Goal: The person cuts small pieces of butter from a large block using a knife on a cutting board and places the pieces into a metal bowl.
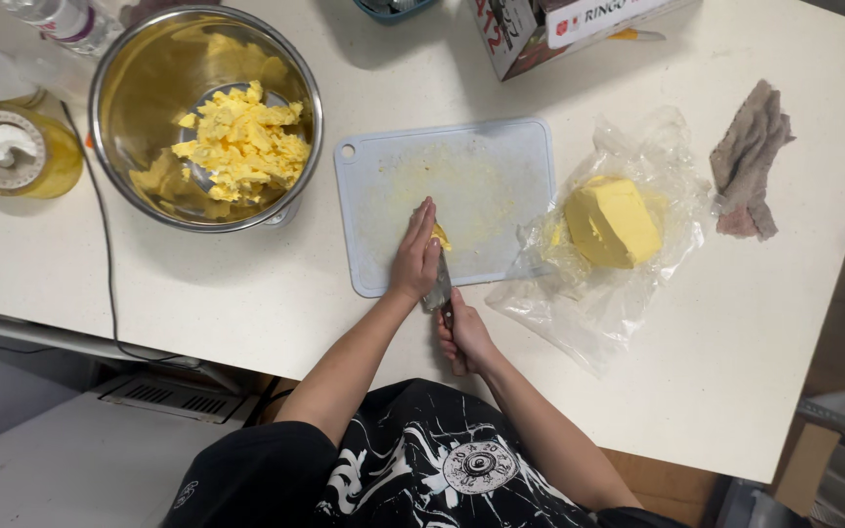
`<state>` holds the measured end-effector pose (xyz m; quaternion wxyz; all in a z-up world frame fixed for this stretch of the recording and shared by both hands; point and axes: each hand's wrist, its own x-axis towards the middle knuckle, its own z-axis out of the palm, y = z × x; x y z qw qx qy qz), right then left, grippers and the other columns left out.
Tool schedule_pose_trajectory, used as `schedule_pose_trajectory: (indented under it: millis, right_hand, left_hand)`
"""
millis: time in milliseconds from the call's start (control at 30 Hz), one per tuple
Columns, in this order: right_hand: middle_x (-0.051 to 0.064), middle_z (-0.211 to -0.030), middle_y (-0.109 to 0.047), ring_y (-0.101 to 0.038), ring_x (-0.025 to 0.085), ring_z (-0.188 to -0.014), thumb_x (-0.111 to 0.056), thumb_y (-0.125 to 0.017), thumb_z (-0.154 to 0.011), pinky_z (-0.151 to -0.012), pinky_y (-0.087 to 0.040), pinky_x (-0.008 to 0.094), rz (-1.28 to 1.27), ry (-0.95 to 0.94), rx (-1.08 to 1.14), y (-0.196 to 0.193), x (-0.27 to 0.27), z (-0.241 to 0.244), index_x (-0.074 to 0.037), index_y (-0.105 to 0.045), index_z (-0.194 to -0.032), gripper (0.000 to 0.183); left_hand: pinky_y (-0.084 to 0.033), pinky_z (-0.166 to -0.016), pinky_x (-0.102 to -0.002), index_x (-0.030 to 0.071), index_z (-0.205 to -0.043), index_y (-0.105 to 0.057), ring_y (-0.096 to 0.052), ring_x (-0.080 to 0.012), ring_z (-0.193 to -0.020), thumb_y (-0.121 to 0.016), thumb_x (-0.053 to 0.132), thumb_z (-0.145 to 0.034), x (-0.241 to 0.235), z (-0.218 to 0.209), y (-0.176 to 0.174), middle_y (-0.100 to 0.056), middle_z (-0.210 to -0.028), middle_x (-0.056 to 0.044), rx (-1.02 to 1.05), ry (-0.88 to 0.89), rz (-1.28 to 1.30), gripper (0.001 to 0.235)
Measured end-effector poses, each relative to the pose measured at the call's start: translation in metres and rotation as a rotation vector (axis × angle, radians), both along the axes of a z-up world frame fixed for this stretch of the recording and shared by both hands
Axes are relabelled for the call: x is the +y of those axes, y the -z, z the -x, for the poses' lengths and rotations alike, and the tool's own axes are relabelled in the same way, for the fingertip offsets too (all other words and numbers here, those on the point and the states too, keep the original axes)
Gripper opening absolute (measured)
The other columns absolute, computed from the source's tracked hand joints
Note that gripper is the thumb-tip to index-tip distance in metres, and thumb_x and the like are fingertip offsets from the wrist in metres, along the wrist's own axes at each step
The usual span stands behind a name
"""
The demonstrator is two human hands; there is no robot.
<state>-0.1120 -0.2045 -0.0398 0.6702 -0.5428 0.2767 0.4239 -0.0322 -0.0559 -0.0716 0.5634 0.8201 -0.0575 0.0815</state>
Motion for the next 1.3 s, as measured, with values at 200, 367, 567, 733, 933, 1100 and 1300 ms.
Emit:
schedule_pose_trajectory:
  millis: [200, 367, 567, 733, 933, 1100, 1300]
  right_hand:
    - [0.000, -0.054, -0.037, -0.034, 0.012, -0.039, -0.066, -0.024, -0.105, -0.038, -0.034, 0.029, -0.131, -0.004, 0.143, -0.047, 0.005, -0.018, -0.010, -0.050, -0.087, 0.065]
    - [-0.001, -0.054, -0.037, -0.034, 0.011, -0.039, -0.067, -0.023, -0.104, -0.037, -0.032, 0.028, -0.264, -0.028, 0.068, -0.108, 0.039, -0.057, -0.011, -0.049, -0.088, 0.064]
    - [-0.002, -0.055, -0.037, -0.034, 0.011, -0.040, -0.066, -0.023, -0.105, -0.038, -0.032, 0.028, -0.280, -0.182, -0.082, -0.165, 0.119, -0.109, -0.012, -0.047, -0.087, 0.062]
    - [-0.002, -0.057, -0.038, -0.034, 0.010, -0.042, -0.065, -0.024, -0.106, -0.039, -0.032, 0.028, -0.256, -0.215, -0.123, -0.176, 0.178, -0.118, -0.012, -0.047, -0.088, 0.060]
    - [-0.001, -0.059, -0.040, -0.036, 0.011, -0.042, -0.063, -0.026, -0.105, -0.040, -0.034, 0.029, -0.172, -0.127, -0.110, -0.166, 0.187, -0.101, -0.011, -0.047, -0.087, 0.059]
    - [0.000, -0.058, -0.040, -0.037, 0.012, -0.042, -0.059, -0.027, -0.107, -0.040, -0.036, 0.030, -0.134, -0.095, -0.210, -0.172, 0.162, -0.083, -0.010, -0.048, -0.086, 0.058]
    - [0.001, -0.059, -0.043, -0.039, 0.012, -0.043, -0.055, -0.028, -0.108, -0.040, -0.037, 0.030, -0.066, -0.172, -0.286, -0.190, 0.146, -0.063, -0.008, -0.050, -0.088, 0.056]
  left_hand:
    - [-0.033, -0.128, -0.043, -0.005, -0.149, -0.051, -0.044, -0.0366, -0.154, -0.042, 0.022, -0.106, 0.023, -0.007, -0.042, -0.049, -0.161, -0.020, -0.103, -0.072, 0.405, 0.052]
    - [-0.026, -0.129, -0.055, 0.005, -0.149, -0.051, -0.035, -0.0369, -0.156, -0.067, 0.033, -0.098, 0.084, -0.028, -0.125, -0.042, -0.163, -0.019, -0.244, -0.001, -0.079, 0.061]
    - [-0.015, -0.128, -0.061, 0.014, -0.159, -0.042, -0.018, -0.0381, -0.158, -0.075, 0.043, -0.096, 0.184, -0.064, -0.176, -0.022, -0.169, -0.019, -0.299, -0.122, -0.551, 0.077]
    - [-0.011, -0.130, -0.059, 0.016, -0.163, -0.039, -0.017, -0.0376, -0.160, -0.070, 0.040, -0.104, 0.262, -0.084, -0.162, -0.020, -0.172, -0.017, -0.274, -0.265, -0.708, 0.071]
    - [-0.015, -0.128, -0.056, 0.012, -0.150, -0.055, -0.020, -0.0377, -0.156, -0.066, 0.022, -0.098, 0.309, -0.074, -0.150, -0.028, -0.167, -0.017, -0.112, -0.297, -0.724, 0.054]
    - [-0.035, -0.129, -0.047, 0.014, -0.142, -0.062, -0.040, -0.0331, -0.155, -0.066, 0.023, -0.103, 0.303, -0.047, -0.185, -0.043, -0.164, -0.007, -0.094, -0.180, -0.344, 0.040]
    - [-0.032, -0.121, -0.055, 0.015, -0.148, -0.059, -0.039, -0.0375, -0.146, -0.076, 0.033, -0.098, 0.254, -0.035, -0.239, -0.039, -0.160, -0.013, -0.447, 0.181, -0.509, 0.056]
